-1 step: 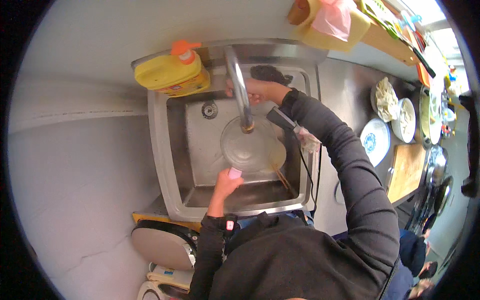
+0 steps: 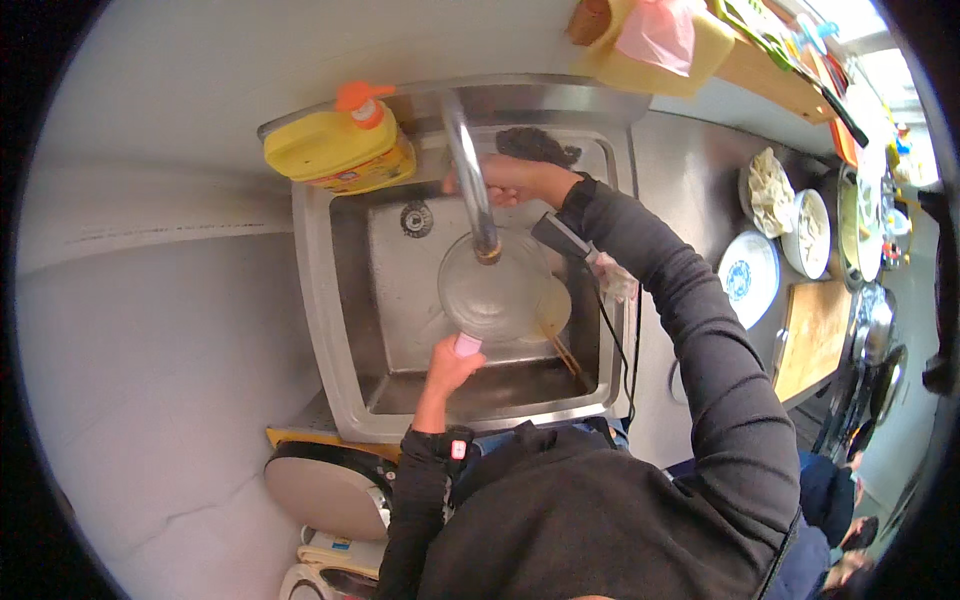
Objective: The person stirs a dark liquid in a rice cooker, adds water from a jug, washes the lid, and then carries the pot to a table. They place the pot on the table and stir again before returning to the kitchen.
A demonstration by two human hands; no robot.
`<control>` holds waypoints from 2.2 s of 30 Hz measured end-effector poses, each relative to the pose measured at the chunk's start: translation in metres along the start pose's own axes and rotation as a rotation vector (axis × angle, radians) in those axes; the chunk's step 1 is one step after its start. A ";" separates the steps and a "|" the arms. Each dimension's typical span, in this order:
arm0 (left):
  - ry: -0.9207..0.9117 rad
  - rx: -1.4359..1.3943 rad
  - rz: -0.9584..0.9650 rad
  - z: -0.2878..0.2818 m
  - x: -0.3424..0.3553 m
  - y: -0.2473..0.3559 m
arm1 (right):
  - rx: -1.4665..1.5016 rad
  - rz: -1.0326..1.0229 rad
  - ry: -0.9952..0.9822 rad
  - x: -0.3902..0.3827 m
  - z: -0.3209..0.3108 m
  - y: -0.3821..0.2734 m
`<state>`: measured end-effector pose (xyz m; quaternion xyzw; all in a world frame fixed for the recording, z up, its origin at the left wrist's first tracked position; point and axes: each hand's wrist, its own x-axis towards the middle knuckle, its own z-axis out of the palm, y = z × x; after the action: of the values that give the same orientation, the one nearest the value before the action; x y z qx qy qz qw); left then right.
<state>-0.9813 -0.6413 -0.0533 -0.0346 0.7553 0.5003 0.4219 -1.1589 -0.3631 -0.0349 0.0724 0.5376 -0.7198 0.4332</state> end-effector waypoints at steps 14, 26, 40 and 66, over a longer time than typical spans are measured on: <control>-0.278 0.293 0.226 0.001 -0.060 0.052 | -0.027 -0.003 1.467 -0.387 0.115 0.228; -0.505 0.200 0.132 0.108 -0.133 0.048 | -0.427 -0.021 1.948 -0.383 0.101 0.415; -0.173 -0.021 0.226 0.237 -0.311 -0.046 | -0.357 -1.026 1.336 -0.553 0.254 0.303; 0.276 -0.416 0.181 0.263 -0.613 -0.341 | -1.310 -1.357 0.053 -0.406 0.578 0.424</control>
<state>-0.2670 -0.8310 0.0729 -0.1209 0.6865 0.6711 0.2525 -0.4029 -0.6446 0.1330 -0.4977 0.7722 -0.3707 -0.1364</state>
